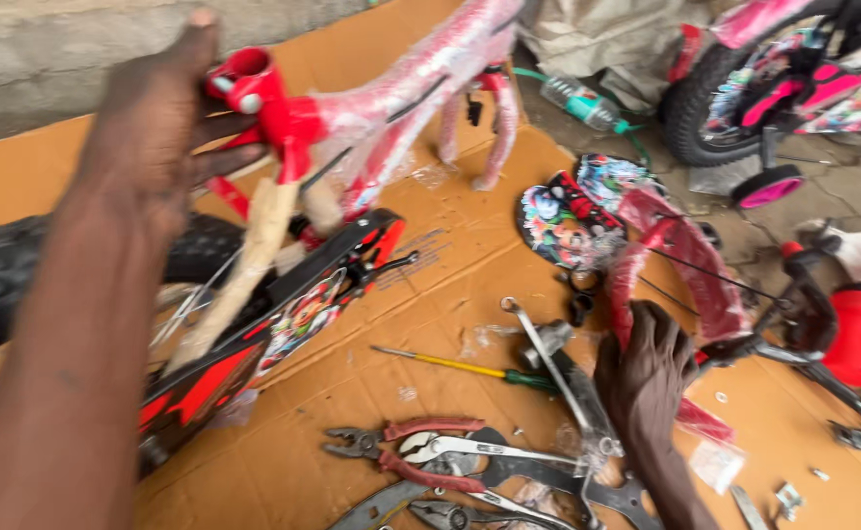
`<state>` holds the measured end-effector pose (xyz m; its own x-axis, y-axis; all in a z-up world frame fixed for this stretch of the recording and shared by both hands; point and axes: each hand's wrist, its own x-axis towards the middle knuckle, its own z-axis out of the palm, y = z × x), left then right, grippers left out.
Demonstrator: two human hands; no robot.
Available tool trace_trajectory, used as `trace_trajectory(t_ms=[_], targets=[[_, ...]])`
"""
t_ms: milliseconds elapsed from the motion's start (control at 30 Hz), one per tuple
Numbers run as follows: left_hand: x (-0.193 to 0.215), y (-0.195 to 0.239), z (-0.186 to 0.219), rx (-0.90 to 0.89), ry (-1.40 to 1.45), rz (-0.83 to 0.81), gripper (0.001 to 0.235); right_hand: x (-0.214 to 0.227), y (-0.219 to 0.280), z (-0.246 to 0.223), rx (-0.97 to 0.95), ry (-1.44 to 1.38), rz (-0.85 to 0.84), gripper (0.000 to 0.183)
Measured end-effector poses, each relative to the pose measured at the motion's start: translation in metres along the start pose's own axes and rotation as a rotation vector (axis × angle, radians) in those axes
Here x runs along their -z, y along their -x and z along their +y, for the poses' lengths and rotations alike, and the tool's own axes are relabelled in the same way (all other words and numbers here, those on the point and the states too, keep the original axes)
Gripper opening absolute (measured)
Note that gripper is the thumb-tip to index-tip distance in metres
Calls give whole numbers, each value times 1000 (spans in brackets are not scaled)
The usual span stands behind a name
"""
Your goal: The person assembles a red children's bicycle on a cardboard sheet. They attach the chain to the crankset, install a chain guard with a cartoon decal, and secure a pedal to the crank arm using a screwdriver and wrench.
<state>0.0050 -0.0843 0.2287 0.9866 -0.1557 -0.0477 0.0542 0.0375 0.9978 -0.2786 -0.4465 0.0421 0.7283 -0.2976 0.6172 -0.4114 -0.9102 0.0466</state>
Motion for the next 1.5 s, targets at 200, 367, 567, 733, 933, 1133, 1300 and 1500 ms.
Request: trace_trajectory(t_ms=[200,367,567,733,933,1133,1300,1500], targets=[[6,-2,-4,-43,102,-21,42,-10,3,57,-153,-27,-722,36],[6,-4,-4,-24,102,-50,33,-7,-13,106,-79,-302,-665,26],[-3,6,0,-60,6,-13,33,-85,-102,194,-337,-396,-47,22],[6,-2,-23,-136,-111,41,42,-204,-188,278,-524,-298,-546,35],[11,-11,-38,-229,-208,-90,49,-278,-218,328,-296,78,-950,66],[16,-3,-45,-338,-242,-20,32,-307,-200,280,-365,1,-850,65],[3,4,-31,-263,-246,25,18,-238,-200,281,-438,-379,-496,64],[-11,8,-19,-262,-209,90,34,-102,-185,184,-166,-1164,-426,64]])
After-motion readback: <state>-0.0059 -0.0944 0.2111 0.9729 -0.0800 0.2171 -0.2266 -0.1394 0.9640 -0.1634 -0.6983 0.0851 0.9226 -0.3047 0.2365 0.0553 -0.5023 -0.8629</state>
